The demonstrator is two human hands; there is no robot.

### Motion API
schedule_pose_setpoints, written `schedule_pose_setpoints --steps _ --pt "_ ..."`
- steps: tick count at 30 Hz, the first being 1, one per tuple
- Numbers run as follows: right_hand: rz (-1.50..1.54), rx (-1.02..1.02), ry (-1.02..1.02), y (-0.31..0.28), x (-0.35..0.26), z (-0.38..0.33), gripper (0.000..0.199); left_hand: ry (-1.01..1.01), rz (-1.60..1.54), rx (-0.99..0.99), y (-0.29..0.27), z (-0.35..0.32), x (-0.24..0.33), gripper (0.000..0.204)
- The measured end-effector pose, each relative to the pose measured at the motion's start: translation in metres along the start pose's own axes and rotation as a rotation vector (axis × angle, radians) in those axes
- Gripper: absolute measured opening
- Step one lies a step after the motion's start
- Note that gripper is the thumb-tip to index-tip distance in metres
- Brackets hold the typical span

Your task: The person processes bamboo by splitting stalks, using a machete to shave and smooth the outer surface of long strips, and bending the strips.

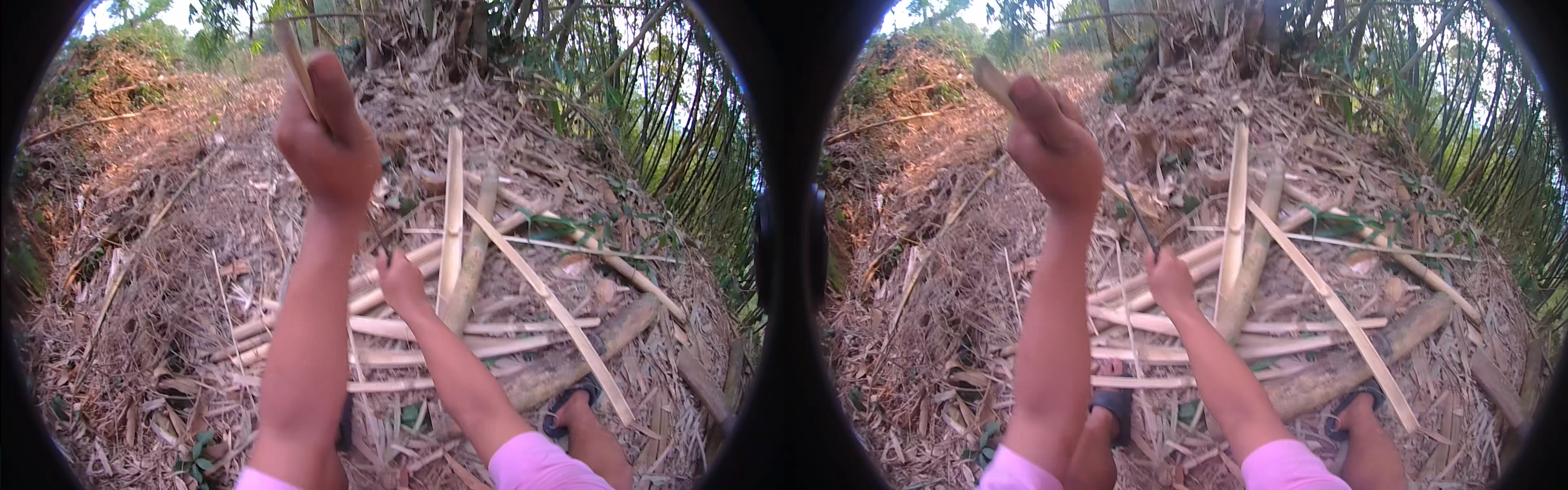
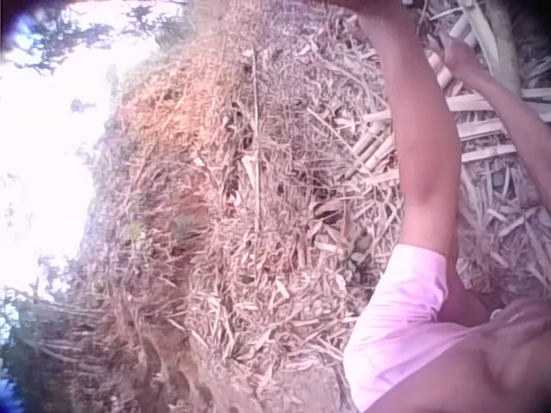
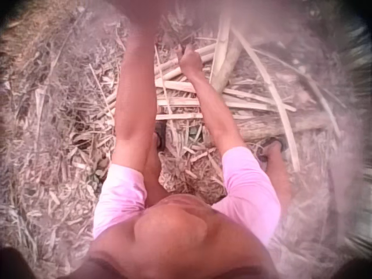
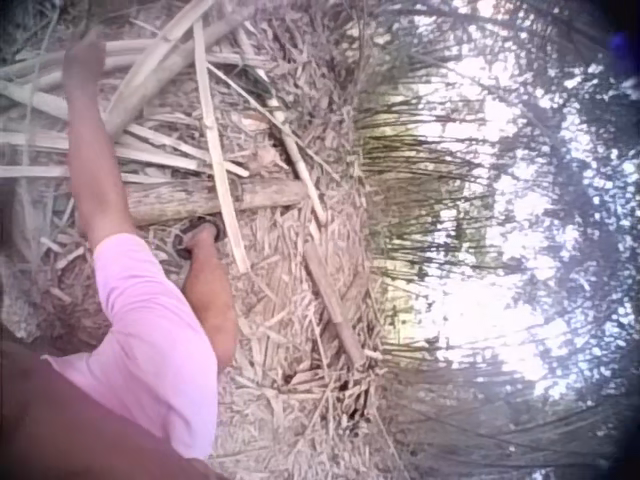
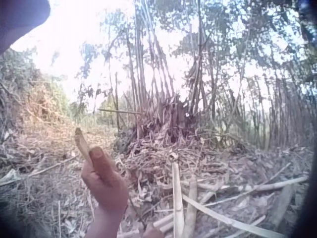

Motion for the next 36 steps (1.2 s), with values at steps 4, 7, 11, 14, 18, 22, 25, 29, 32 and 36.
schedule_pose_setpoints --steps 4,7,11,14,18,22,25,29,32,36 --pt "0.752 -0.565 0.502 0.028 -0.002 -0.017 0.049 -0.176 -0.020 -0.067 -0.018 0.007 -0.025 0.062" --pt "0.299 -0.276 0.106 -0.017 -0.023 0.008 0.050 -0.165 -0.046 -0.084 -0.016 0.007 -0.027 0.062" --pt "0.383 -0.011 -0.151 -0.082 -0.106 -0.003 0.042 -0.084 -0.023 -0.065 -0.010 0.014 -0.020 0.061" --pt "0.668 0.248 -0.207 -0.087 -0.099 -0.023 0.037 -0.060 0.075 -0.002 -0.008 0.016 -0.016 0.064" --pt "-0.235 -0.323 0.210 0.049 0.139 0.012 0.050 -0.191 0.005 0.028 0.009 -0.007 -0.019 0.062" --pt "-0.023 -0.113 0.337 0.025 0.109 -0.041 0.053 -0.136 0.070 -0.008 -0.024 0.021 -0.031 0.066" --pt "0.238 -0.100 0.447 0.020 0.092 -0.076 0.055 -0.304 0.127 0.070 -0.059 0.026 -0.035 0.064" --pt "0.218 0.038 0.233 -0.011 0.067 -0.131 0.050 -0.396 0.129 0.161 -0.093 0.003 -0.020 0.061" --pt "0.365 -0.095 0.448 -0.022 0.054 -0.213 0.052 -0.511 0.019 0.203 -0.125 -0.005 -0.015 0.060" --pt "0.327 -0.203 0.638 -0.023 0.090 -0.340 0.054 -0.683 -0.052 0.263 -0.133 -0.040 -0.012 0.060"
Point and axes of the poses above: each hand's wrist, its own z-axis towards the middle knuckle, its own y-axis out of the palm, x = y × z, the point moved 9 cm from there along z, towards the middle knuckle, and after that the axes turned 1 degree about z, right-handed, at the moved point
